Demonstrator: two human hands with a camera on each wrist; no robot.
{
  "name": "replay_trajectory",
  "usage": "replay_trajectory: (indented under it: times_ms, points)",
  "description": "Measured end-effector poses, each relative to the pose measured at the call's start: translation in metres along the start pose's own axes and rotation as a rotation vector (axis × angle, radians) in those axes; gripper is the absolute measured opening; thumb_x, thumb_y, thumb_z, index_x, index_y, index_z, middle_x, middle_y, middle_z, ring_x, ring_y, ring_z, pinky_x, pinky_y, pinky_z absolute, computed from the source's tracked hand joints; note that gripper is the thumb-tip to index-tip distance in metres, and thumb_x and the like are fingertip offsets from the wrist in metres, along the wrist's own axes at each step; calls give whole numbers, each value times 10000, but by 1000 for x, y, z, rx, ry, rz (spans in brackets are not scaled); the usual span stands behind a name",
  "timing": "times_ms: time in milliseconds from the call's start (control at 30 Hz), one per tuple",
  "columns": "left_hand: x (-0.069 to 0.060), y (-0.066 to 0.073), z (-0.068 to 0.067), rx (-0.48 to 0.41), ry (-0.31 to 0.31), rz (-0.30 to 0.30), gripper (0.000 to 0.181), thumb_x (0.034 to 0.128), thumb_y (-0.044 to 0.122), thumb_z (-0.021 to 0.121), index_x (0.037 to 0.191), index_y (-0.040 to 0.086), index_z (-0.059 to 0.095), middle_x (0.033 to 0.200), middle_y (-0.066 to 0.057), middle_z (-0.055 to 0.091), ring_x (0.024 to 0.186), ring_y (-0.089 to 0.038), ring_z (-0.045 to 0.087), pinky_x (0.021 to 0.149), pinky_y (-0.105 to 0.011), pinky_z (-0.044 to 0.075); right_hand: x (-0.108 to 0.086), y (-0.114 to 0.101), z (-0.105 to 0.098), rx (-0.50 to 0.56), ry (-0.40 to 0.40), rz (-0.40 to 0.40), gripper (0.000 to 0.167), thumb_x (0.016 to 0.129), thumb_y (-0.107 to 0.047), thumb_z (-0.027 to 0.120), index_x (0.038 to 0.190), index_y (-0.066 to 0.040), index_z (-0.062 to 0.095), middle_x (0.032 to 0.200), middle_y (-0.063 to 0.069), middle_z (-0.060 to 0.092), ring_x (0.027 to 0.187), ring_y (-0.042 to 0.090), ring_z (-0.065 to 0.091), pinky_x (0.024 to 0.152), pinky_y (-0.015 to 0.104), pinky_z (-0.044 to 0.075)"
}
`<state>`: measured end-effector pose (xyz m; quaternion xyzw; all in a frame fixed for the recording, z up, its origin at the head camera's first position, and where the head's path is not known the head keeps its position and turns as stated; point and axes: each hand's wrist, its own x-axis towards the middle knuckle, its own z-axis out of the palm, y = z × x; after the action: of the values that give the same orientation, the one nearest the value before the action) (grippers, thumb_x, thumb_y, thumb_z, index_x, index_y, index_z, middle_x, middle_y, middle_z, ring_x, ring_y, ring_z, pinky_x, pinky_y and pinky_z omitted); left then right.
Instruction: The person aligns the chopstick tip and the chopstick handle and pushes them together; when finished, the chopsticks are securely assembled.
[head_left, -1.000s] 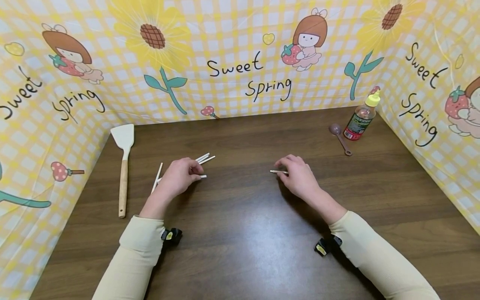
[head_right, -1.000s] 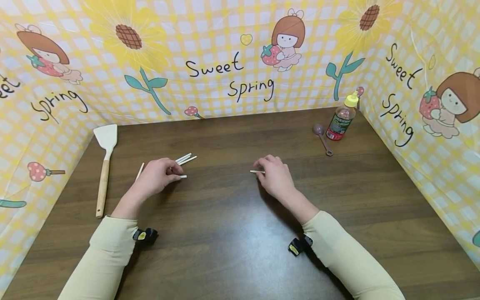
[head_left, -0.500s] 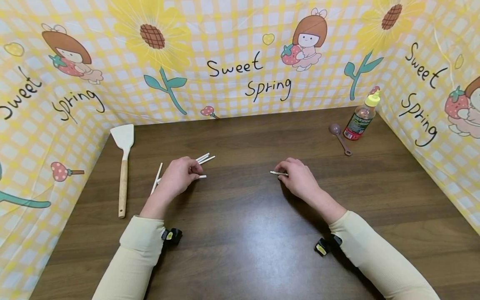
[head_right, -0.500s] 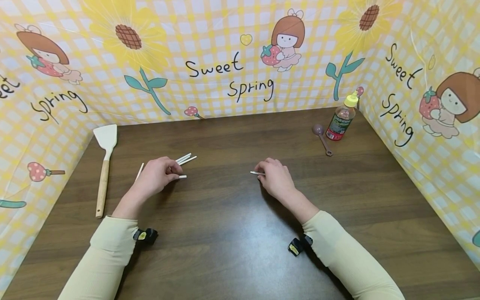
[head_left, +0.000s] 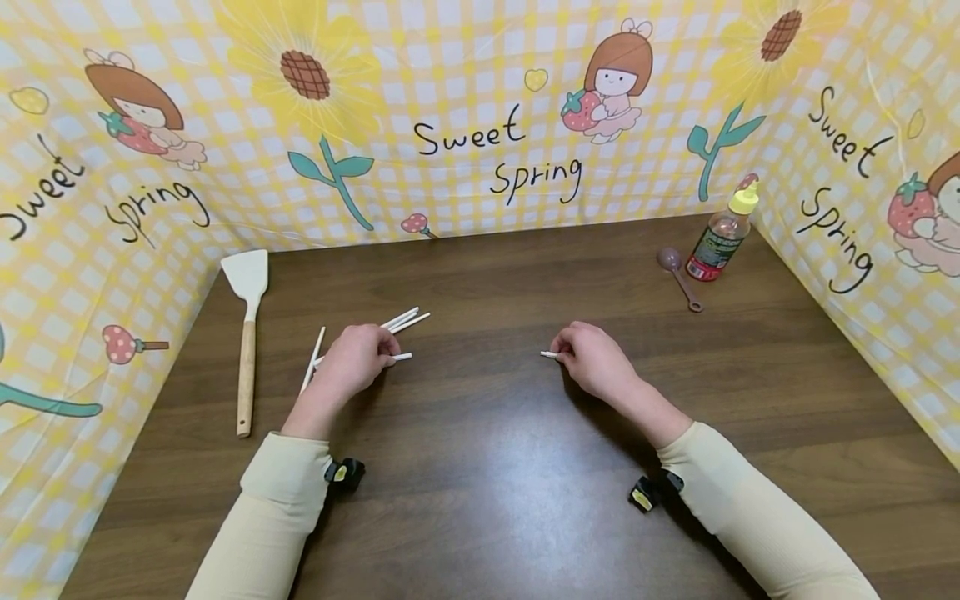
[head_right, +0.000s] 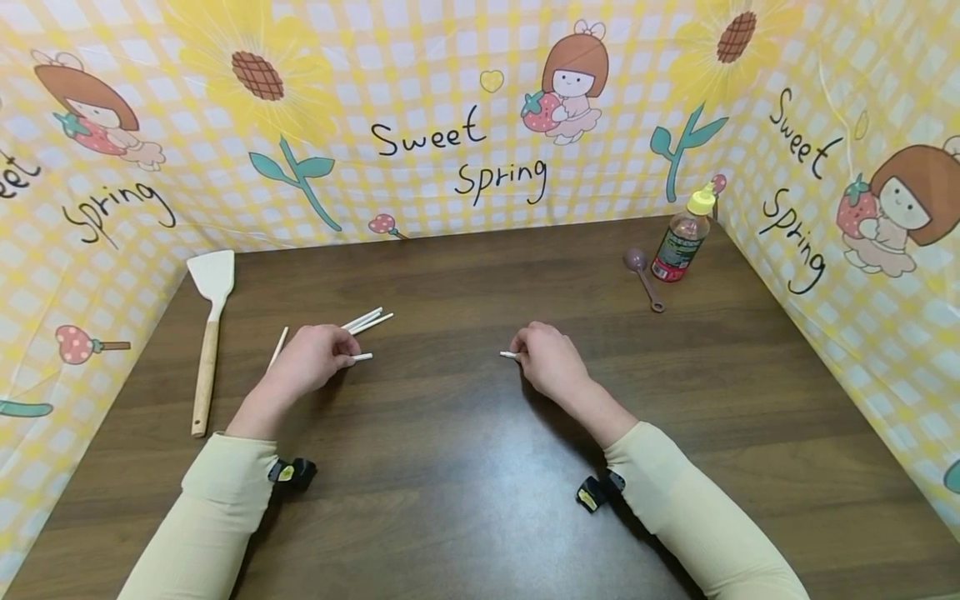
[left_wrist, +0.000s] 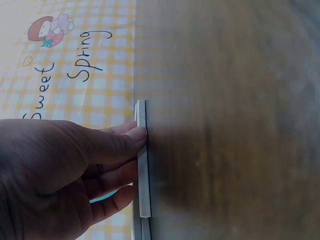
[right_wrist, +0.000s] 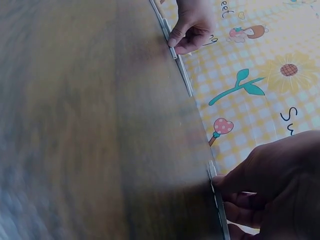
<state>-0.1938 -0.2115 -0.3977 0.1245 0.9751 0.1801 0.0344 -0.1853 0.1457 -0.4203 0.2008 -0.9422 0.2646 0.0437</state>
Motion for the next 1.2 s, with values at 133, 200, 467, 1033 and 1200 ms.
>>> replay_trajectory:
  times_ms: [133, 200, 467, 1033, 1200]
  points:
    - [0, 3, -1, -2, -17, -19, 18, 899, 50, 739, 893, 33, 736, 813, -40, 662, 756, -243, 582, 745, -441, 488, 0, -1, 0, 0, 45, -15, 55, 883, 9, 719, 909, -38, 705, 877, 56, 611, 808, 233, 603, 765, 406, 513]
    - [-1, 5, -2, -5, -10, -12, 31, 909, 62, 732, 899, 33, 733, 827, -45, 658, 759, -244, 578, 745, -440, 484, 1, -2, 0, 22, 82, -30, 52, 902, 12, 705, 934, -28, 694, 907, 74, 609, 824, 242, 604, 773, 409, 514]
    - [-1, 14, -6, -45, 43, 62, 32, 900, 79, 744, 908, 63, 718, 822, -35, 656, 750, -223, 586, 730, -411, 482, 3, -7, -1, 116, 113, -75, 54, 954, 20, 647, 981, -27, 645, 911, 87, 651, 815, 234, 615, 764, 402, 510]
    - [-2, 31, -6, -212, 146, 194, 67, 994, 42, 628, 1053, 72, 639, 998, -78, 641, 865, -246, 584, 795, -415, 489, 3, -10, -1, 185, 166, -169, 77, 950, 35, 655, 978, -9, 711, 816, 43, 649, 725, 188, 597, 703, 363, 514]
    - [-3, 33, -6, -218, 168, 216, 86, 995, 19, 617, 1060, 61, 653, 1005, -84, 648, 887, -249, 599, 807, -420, 500, 3, -12, -2, 189, 170, -194, 53, 951, 8, 670, 971, -12, 714, 816, 41, 655, 716, 178, 598, 697, 365, 513]
